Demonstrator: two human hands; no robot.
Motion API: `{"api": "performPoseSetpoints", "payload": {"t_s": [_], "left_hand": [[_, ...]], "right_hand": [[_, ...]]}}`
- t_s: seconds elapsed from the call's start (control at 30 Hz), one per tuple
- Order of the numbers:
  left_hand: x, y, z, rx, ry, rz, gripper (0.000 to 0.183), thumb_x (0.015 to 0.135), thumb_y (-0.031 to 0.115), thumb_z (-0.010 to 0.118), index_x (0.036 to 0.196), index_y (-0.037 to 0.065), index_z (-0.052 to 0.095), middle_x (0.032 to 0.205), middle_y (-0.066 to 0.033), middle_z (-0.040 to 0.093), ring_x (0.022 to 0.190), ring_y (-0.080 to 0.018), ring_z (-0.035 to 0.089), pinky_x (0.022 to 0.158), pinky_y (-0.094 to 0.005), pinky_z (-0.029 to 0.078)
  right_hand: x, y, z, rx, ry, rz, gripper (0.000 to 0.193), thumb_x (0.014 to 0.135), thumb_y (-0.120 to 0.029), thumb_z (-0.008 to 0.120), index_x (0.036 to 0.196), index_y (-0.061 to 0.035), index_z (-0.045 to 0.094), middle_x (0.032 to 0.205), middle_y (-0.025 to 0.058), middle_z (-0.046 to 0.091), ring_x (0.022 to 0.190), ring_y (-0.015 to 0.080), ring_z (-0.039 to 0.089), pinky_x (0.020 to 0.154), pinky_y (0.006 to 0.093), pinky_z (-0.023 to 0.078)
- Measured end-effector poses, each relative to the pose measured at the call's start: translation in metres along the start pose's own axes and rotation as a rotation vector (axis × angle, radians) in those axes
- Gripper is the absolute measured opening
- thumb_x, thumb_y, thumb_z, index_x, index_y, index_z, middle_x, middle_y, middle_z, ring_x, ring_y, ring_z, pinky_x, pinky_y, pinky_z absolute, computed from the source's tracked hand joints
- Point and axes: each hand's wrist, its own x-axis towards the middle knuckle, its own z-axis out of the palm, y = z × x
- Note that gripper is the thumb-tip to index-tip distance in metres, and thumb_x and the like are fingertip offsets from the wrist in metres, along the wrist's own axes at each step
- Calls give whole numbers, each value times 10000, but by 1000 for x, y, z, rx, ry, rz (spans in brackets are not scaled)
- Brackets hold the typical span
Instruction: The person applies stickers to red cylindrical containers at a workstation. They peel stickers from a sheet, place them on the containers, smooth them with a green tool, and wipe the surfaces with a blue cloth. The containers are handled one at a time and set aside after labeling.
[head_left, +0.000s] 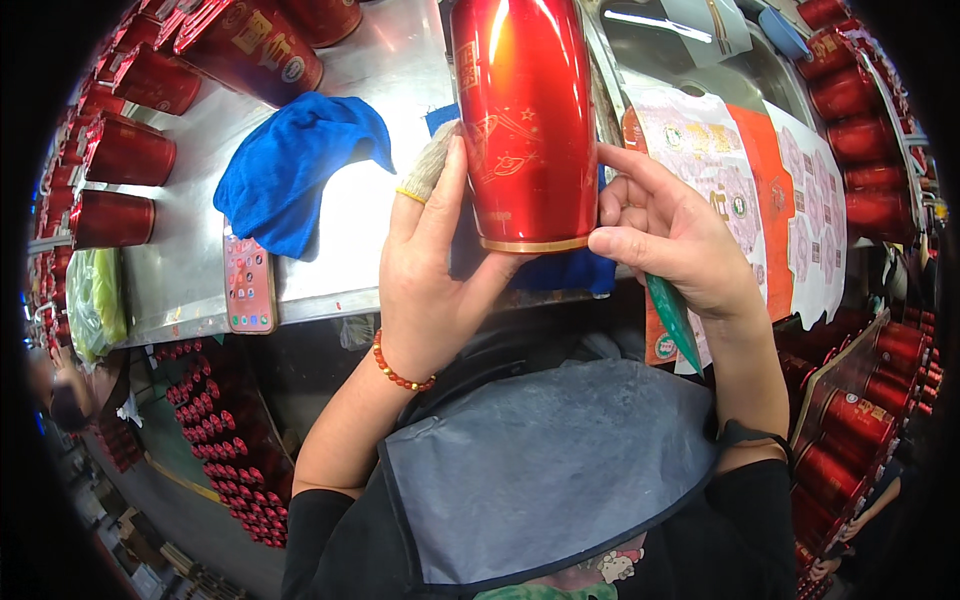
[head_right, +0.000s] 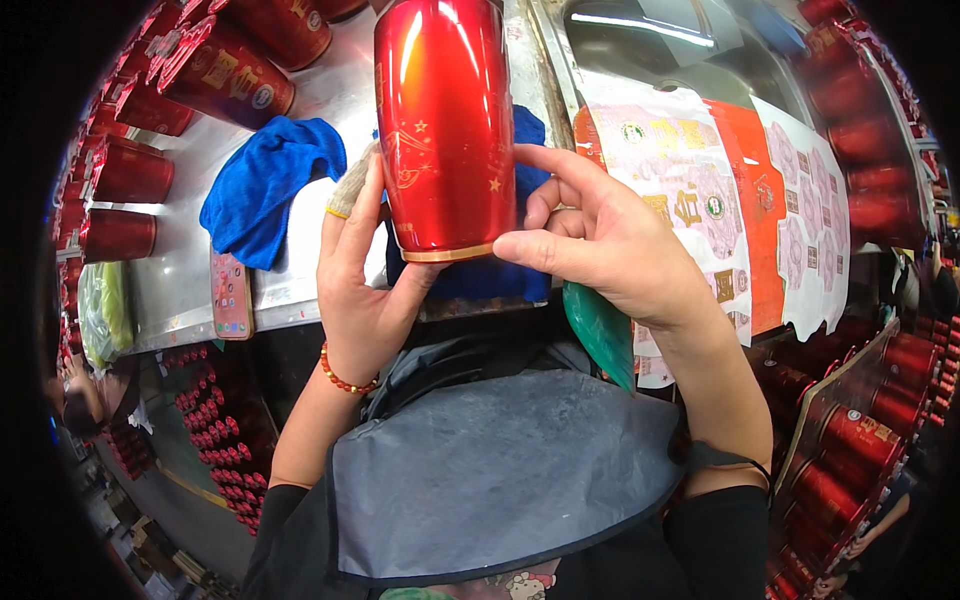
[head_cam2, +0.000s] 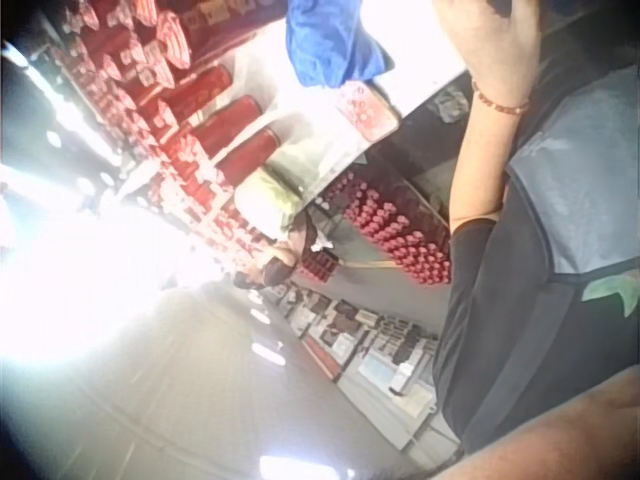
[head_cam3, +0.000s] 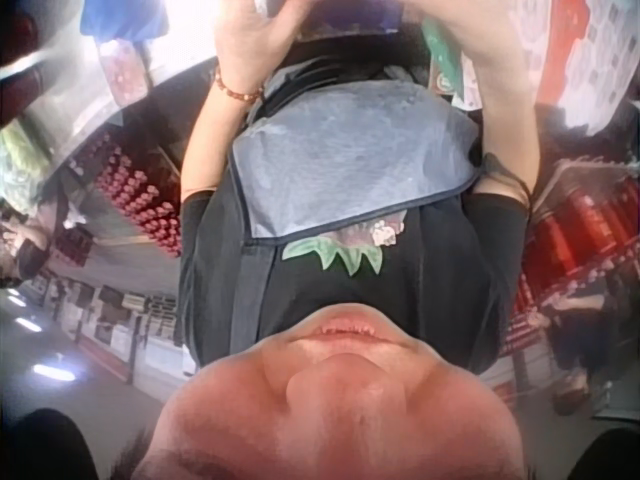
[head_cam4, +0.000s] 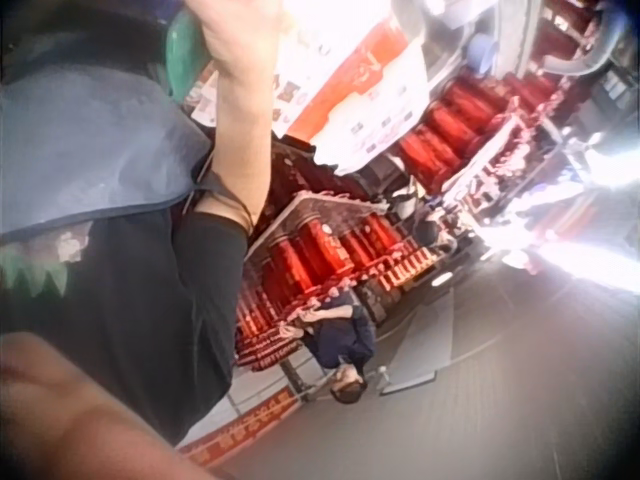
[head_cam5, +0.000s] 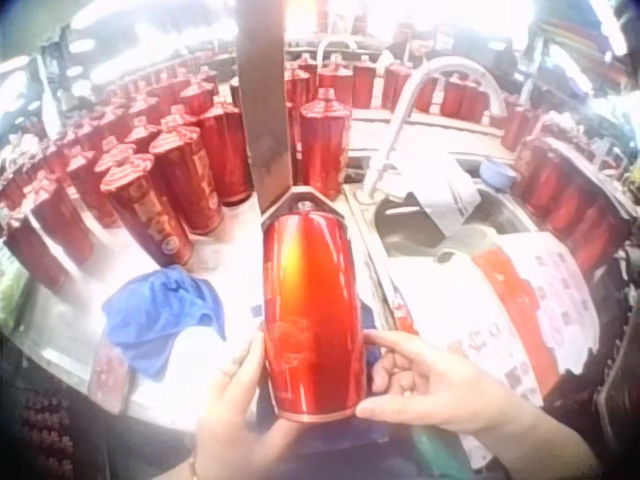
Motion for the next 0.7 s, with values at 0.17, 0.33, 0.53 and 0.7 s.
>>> {"api": "performPoseSetpoints", "payload": {"t_s": [0.17,0.33,0.53,0.7], "left_hand": [[0,-2,-1,30,-18,19,840,813,118,829,1518,-48,404,1447,-260,513,1287,-384,565,1065,-425,482],[0,-1,0,14,-25,11,835,821,125,826,1519,-49,402,1446,-256,516,1294,-383,560,1065,-423,480],[0,0,-1,21,-22,13,828,825,123,823,1517,-51,404,1438,-254,520,1293,-379,560,1067,-424,475],[0,0,-1,17,-17,14,820,825,116,820,1514,-51,409,1433,-255,523,1290,-380,561,1065,-425,476]], "right_hand": [[2,-2,6,-35,30,-46,745,859,-75,813,1465,97,414,896,-2,566,768,39,572,682,174,456],[4,-3,6,-17,21,-54,734,846,-58,821,1444,109,429,889,-7,580,784,42,587,692,175,468],[5,-5,6,-35,13,-60,728,839,-58,829,1432,110,442,880,-14,584,785,40,592,689,173,473],[8,-6,9,-65,22,-70,723,825,-69,847,1416,102,467,873,-24,574,773,29,576,688,167,468]]}}
